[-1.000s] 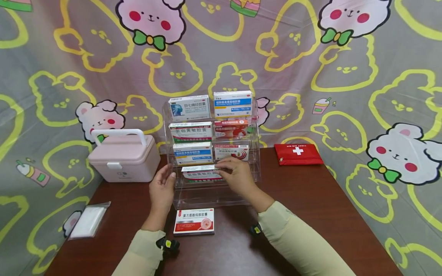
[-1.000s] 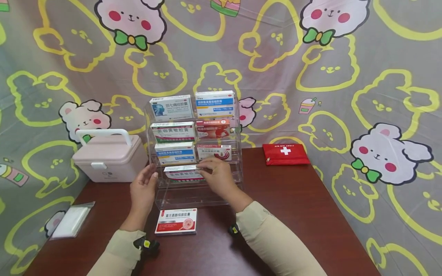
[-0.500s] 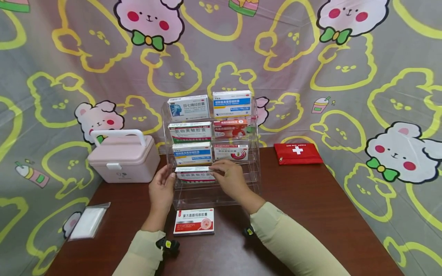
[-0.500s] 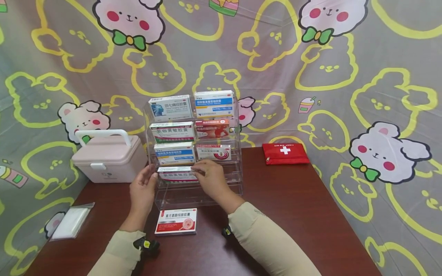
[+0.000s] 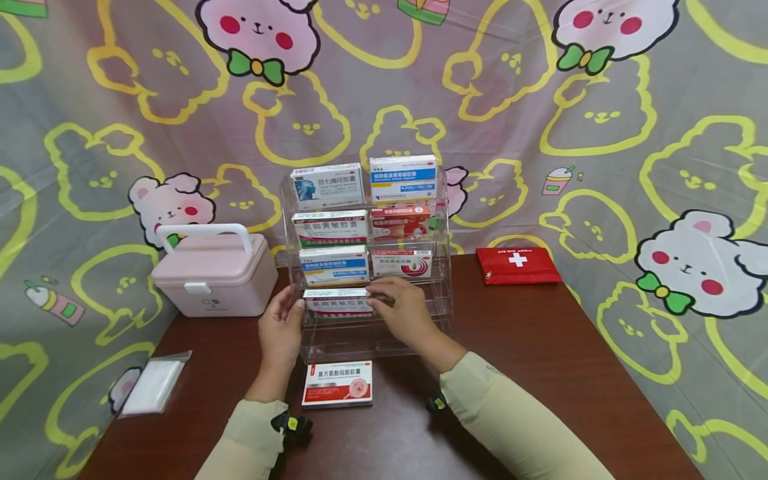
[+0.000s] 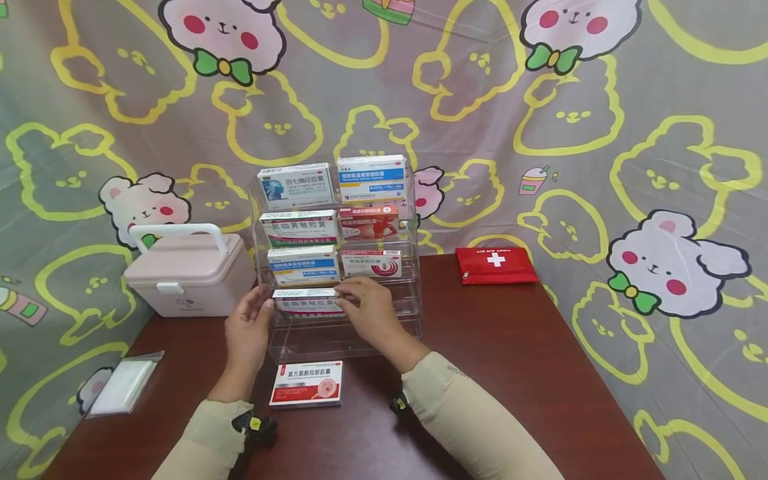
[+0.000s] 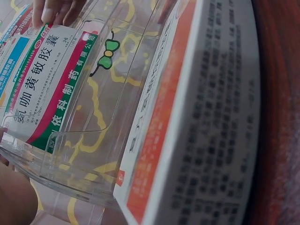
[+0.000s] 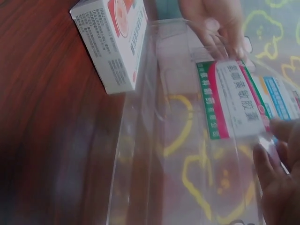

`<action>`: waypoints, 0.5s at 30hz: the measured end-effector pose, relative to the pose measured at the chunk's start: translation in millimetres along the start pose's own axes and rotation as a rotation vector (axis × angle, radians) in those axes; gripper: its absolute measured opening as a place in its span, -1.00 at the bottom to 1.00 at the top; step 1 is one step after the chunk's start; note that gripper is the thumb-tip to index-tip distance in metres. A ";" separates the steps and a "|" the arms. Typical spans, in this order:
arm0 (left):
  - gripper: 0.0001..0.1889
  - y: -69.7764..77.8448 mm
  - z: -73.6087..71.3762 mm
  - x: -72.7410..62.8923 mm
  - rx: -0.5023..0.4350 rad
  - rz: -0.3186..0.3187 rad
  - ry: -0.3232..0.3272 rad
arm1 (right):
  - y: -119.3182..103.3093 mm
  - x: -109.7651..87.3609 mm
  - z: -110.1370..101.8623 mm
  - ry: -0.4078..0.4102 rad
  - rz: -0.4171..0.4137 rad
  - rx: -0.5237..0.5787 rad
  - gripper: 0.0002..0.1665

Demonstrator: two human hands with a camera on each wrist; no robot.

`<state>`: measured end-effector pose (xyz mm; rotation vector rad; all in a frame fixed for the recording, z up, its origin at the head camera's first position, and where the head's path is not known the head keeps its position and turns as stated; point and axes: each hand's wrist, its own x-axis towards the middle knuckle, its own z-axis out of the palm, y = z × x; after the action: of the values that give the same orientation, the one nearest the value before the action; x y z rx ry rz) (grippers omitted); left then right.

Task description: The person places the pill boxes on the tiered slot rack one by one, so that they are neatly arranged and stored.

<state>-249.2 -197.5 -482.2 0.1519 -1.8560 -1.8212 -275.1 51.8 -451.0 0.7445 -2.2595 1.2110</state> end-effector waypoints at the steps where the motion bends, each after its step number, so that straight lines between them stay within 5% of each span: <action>1: -0.57 0.0 0.4 -0.4 -0.004 0.000 0.000 | 0.0 -2.0 -3.2 -0.007 0.000 0.004 -0.77; 6: -0.57 -1.4 1.5 -1.6 -0.024 -0.007 -0.011 | -1.0 -21.8 -19.7 -0.116 0.005 0.040 -0.65; 11: -0.57 -2.9 0.9 0.3 -0.021 -0.002 -0.014 | -3.1 -47.9 -25.7 -0.398 -0.031 0.095 -0.49; 15: -0.56 -4.5 -1.1 1.6 -0.005 -0.002 -0.011 | -4.2 -64.1 -19.7 -0.602 -0.080 -0.006 -0.35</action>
<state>-251.3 -199.5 -486.1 0.1419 -1.8592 -1.8321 -221.9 82.0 -478.6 1.3255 -2.6598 1.0352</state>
